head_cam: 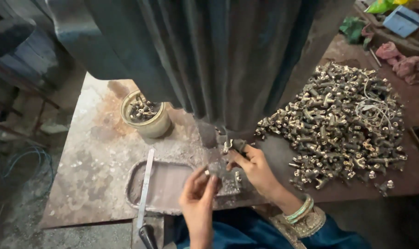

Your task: The person sits at a bench drill/tapping machine and threads brass fittings one at a time. They pick a fitting from a large pile, seat it in the fixture under the machine, pull the lever to tap threads, then place the finished fitting into a container, repeating the cycle.

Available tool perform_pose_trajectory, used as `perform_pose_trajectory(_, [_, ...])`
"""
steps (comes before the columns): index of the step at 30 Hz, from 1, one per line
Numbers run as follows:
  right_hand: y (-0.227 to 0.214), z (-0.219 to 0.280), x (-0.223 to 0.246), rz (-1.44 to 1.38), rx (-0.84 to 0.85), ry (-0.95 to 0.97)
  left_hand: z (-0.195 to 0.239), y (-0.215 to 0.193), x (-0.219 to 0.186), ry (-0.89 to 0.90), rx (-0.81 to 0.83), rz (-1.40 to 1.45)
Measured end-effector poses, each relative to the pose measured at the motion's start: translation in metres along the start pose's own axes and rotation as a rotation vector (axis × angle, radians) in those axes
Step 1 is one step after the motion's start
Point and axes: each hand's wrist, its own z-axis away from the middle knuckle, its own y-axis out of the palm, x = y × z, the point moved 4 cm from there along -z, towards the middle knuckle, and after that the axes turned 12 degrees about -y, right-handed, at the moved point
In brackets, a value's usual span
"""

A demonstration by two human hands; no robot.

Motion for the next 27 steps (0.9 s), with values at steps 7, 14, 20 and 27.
perform_pose_trajectory(7, [-0.034,-0.006,-0.055,-0.035,0.11,0.022,0.042,0.059,-0.1,1.181,0.011,-0.411])
perform_pose_trajectory(14, [-0.046,0.005,-0.073,0.074,0.131,0.137,0.001,0.031,-0.032,0.788,-0.1,-1.101])
perform_pose_trajectory(20, [-0.029,0.001,-0.052,-0.117,0.038,0.133,0.055,0.066,-0.124,0.759,-0.155,-0.497])
perform_pose_trajectory(27, [-0.061,0.013,-0.102,0.291,0.264,-0.083,0.015,0.039,-0.049,0.902,0.035,-0.871])
